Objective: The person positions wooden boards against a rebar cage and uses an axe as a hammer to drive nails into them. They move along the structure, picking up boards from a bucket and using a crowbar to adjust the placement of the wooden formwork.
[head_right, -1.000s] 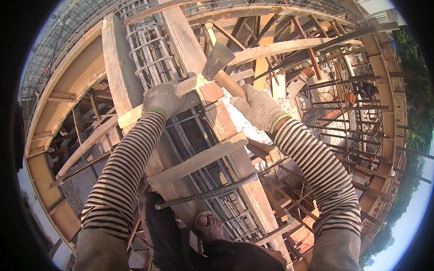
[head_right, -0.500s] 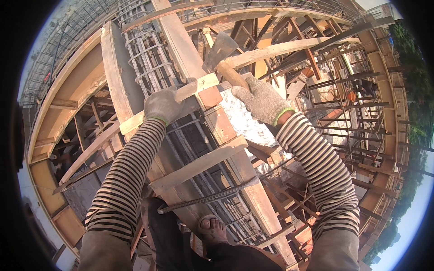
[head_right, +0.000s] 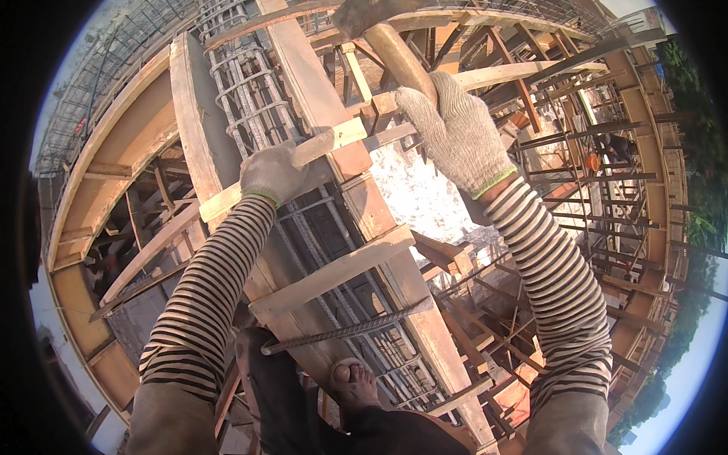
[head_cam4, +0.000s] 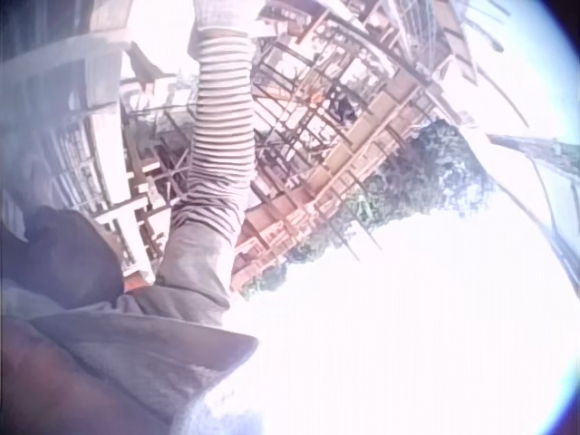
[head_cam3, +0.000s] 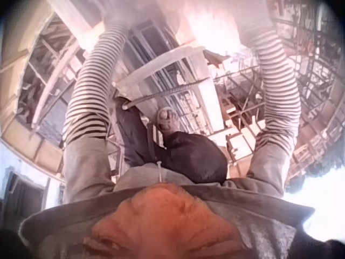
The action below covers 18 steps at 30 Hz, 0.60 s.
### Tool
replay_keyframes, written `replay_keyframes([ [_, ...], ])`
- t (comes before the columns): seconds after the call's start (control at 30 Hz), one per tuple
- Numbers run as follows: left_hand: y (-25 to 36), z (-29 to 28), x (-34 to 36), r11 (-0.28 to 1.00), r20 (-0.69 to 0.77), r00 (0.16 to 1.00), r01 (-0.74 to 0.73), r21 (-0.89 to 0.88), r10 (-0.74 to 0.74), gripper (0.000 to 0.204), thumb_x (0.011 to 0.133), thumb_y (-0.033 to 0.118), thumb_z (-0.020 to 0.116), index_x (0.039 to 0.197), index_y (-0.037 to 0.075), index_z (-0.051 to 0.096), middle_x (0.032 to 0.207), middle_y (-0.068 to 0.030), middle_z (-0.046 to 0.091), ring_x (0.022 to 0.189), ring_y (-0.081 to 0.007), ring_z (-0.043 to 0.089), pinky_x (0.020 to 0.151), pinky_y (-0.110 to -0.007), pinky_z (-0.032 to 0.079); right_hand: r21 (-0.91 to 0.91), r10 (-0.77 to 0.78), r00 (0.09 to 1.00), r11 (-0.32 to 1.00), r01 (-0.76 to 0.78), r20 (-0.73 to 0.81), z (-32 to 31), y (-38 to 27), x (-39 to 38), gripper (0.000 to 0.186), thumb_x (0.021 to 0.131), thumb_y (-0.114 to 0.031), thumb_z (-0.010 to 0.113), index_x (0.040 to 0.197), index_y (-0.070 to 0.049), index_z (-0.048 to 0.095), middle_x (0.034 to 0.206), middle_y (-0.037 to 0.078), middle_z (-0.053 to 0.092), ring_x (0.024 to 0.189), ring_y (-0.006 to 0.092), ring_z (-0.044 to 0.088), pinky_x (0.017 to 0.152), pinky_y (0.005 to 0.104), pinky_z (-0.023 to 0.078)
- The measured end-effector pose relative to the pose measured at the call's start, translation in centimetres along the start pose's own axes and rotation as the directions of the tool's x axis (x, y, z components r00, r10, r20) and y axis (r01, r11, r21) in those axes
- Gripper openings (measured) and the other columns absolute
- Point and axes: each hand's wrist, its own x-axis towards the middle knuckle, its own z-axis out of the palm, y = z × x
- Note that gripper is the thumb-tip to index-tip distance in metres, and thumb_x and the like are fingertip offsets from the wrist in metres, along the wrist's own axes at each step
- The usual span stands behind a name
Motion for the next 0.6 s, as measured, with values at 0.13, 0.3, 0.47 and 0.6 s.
replay_keyframes([
  [0.13,-0.5,0.6,0.7,1.0,0.02,1.0,0.019,0.009,-0.019,0.044,0.099,0.046,0.055,0.126,0.014,0.07,0.117,-0.0157,0.077,0.114,-0.033,0.074,0.104,-0.048,0.055,0.441,0.228,0.947,0.89,-0.11,-0.224,1.7,-3.0,-1.4,0.045,0.104,-0.032,0.065,0.134,-0.001,0.054,0.105,0.033,0.067,0.094,0.0353,0.074,0.067,0.0434,0.06],
  [0.3,1.3,1.1,1.1,0.998,-0.082,0.995,-0.056,0.01,0.057,0.045,0.099,0.047,0.055,0.126,0.014,0.07,0.119,-0.0155,0.077,0.116,-0.0334,0.073,0.104,-0.048,0.055,-0.17,0.257,0.92,0.962,-0.213,0.298,4.1,3.4,-2.7,0.068,0.107,-0.06,0.048,0.128,0.004,0.059,0.097,0.031,0.072,0.099,0.0482,0.072,0.087,0.053,0.056],
  [0.47,0.0,-0.8,-0.5,0.998,0.032,0.998,0.048,0.036,-0.049,0.045,0.099,0.046,0.056,0.127,0.013,0.069,0.12,-0.0161,0.076,0.118,-0.0336,0.072,0.104,-0.049,0.054,0.464,0.064,0.973,0.885,0.047,-0.221,2.4,-2.2,-1.8,0.049,0.107,-0.047,0.06,0.113,0.002,0.059,0.069,0.004,0.06,0.058,0.0139,0.062,0.053,0.031,0.051],
  [0.6,0.9,0.0,0.4,1.0,0.043,0.999,-0.011,-0.009,0.011,0.045,0.099,0.047,0.056,0.126,0.013,0.07,0.119,-0.0165,0.076,0.117,-0.0335,0.072,0.105,-0.049,0.053,0.08,0.172,0.983,0.983,-0.166,-0.063,6.2,0.6,-4.5,0.061,0.105,-0.051,0.058,0.13,0.004,0.055,0.104,0.032,0.071,0.102,0.0463,0.073,0.087,0.0508,0.057],
])
